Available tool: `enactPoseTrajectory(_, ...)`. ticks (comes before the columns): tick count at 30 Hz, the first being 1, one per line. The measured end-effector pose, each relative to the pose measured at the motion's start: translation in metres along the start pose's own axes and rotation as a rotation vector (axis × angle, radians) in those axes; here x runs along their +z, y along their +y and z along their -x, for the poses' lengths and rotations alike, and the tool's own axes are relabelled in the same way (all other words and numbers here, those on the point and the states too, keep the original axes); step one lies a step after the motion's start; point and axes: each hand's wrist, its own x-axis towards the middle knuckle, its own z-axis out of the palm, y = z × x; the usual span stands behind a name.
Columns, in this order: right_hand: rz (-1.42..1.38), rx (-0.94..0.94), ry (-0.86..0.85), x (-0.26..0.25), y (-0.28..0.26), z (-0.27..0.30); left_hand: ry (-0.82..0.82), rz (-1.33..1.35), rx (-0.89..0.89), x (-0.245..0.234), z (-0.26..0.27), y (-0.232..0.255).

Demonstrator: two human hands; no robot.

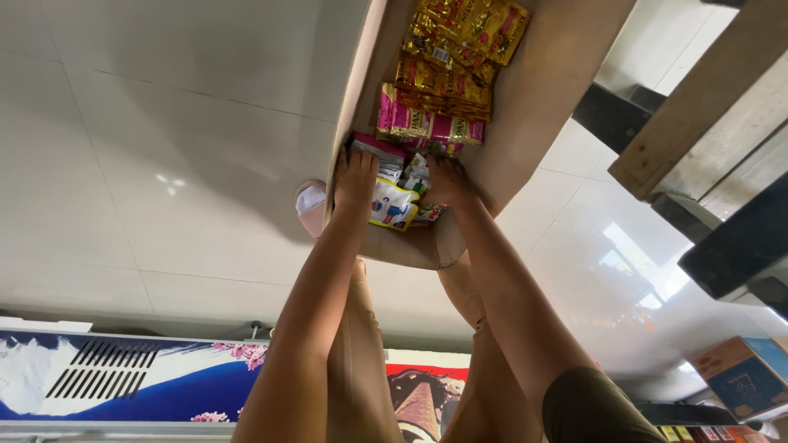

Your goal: The person organizes and restocks various household items, including laundry detergent sachets and snack packets, onto store shelves. They transfer items from a cardboard box to the shelves, arranging them neatly in rows.

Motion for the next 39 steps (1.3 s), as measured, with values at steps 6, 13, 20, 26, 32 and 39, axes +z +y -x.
enactPoseTrajectory(6,0.038,-0.050,0.195,0.000,-0.015,0.050,0.187,-0.119,0.011,-0.051,0.038,-0.018)
enactPoseTrajectory(13,0.090,-0.141,0.363,-0.025,-0.032,0.121,0.238,0.295,0.007,-0.089,0.109,-0.012)
enactPoseTrajectory(20,0.079,-0.154,0.639,-0.101,-0.065,0.227,0.155,0.562,0.042,-0.152,0.177,-0.007)
enactPoseTrajectory(26,-0.180,-0.196,0.820,-0.139,-0.119,0.371,0.063,1.169,-0.106,-0.204,0.232,-0.008)
enactPoseTrajectory(32,-0.663,-0.206,0.747,-0.171,-0.205,0.560,0.412,1.901,0.034,-0.238,0.280,-0.017)
enactPoseTrajectory(39,-1.703,-0.522,0.652,-0.230,-0.303,0.747,-0.210,2.216,0.519,-0.529,0.462,-0.054)
